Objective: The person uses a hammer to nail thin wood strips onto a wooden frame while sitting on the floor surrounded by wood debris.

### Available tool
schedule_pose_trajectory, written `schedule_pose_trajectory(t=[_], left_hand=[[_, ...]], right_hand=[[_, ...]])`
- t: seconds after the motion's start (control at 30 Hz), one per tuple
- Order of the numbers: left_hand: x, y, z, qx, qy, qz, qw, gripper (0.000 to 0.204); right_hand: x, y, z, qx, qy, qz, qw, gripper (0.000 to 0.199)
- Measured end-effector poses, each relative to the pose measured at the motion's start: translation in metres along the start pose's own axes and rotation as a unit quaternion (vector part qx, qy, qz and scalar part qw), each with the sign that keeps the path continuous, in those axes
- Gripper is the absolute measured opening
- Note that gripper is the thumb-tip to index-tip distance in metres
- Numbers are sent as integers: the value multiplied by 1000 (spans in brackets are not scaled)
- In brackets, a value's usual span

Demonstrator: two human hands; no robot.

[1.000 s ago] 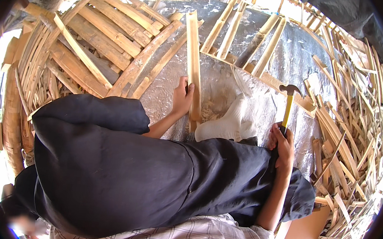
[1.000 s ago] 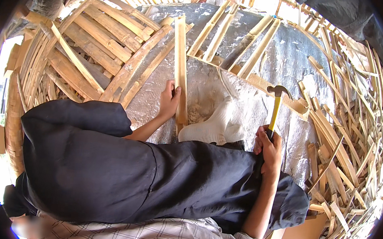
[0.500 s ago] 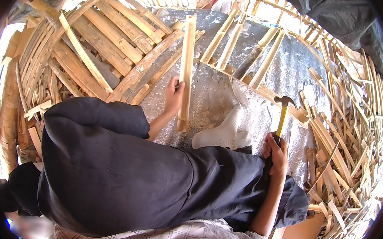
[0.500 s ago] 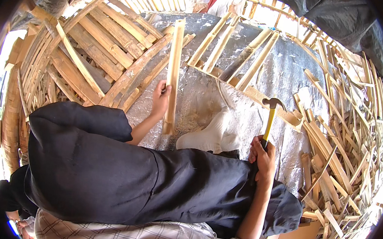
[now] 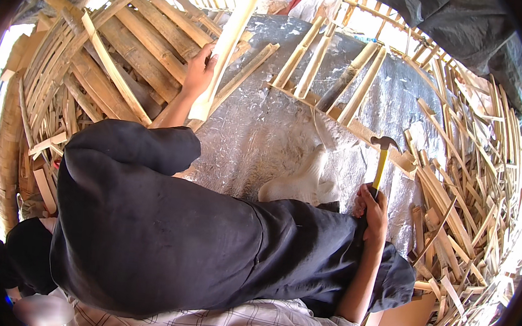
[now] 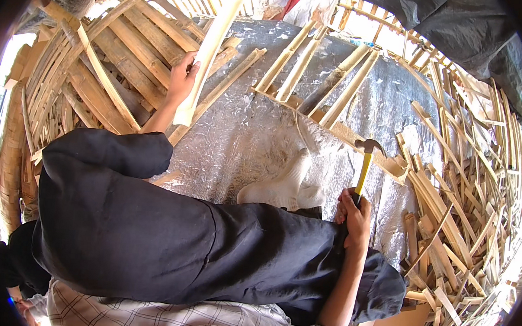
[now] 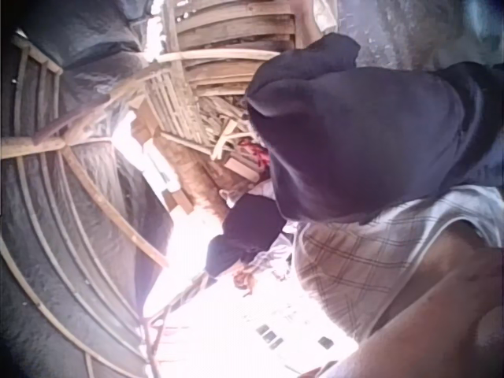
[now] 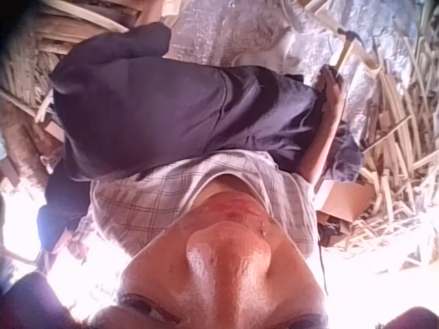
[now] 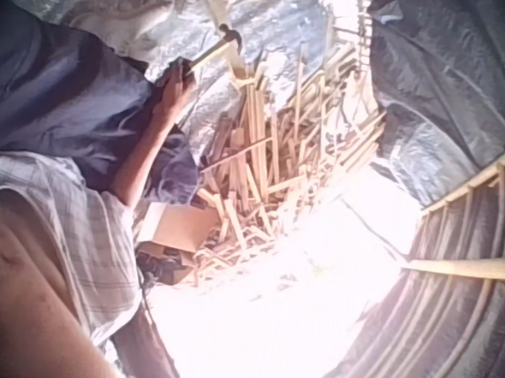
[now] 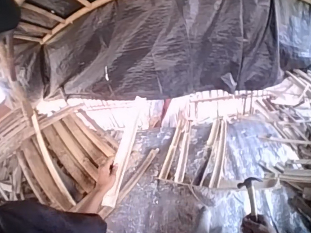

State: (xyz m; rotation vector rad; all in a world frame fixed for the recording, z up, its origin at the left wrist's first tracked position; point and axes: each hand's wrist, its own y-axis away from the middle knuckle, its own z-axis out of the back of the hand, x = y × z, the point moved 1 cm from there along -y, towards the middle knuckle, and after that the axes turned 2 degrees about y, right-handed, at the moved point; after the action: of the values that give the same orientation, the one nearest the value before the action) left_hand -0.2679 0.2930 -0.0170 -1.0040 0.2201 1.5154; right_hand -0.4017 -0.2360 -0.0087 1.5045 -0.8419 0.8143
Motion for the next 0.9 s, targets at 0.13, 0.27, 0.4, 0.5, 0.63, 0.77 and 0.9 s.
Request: schedule_pose_trajectory(t=[0.13, 0.27, 0.4, 0.5, 0.63, 0.77, 0.9], left_hand=[[-20, -10, 14, 73, -137, 69, 985, 35], [0, -10, 13, 7, -120, -74, 990, 40], [-3, -18, 3, 97, 361, 115, 920, 34], [-54, -22, 2, 94, 377, 171, 906, 15], [-59, -39, 23, 141, 324, 224, 908, 42], [-104, -54, 29, 200, 332, 93, 917, 8], [-132, -77, 48, 238, 186, 25, 953, 52]], right_hand=[[2, 2, 0, -6, 5, -7, 1000, 19], [3, 2, -4, -2, 19, -5, 1000, 20], [3, 2, -4, -3, 26, -1, 1000, 21], [5, 3, -4, -8, 12, -7, 1000, 19], [3, 1, -6, 6, -11, -1, 1000, 16], [-9, -22, -9, 15, -63, 6, 998, 15], [-3, -27, -8, 19, -57, 13, 998, 14]])
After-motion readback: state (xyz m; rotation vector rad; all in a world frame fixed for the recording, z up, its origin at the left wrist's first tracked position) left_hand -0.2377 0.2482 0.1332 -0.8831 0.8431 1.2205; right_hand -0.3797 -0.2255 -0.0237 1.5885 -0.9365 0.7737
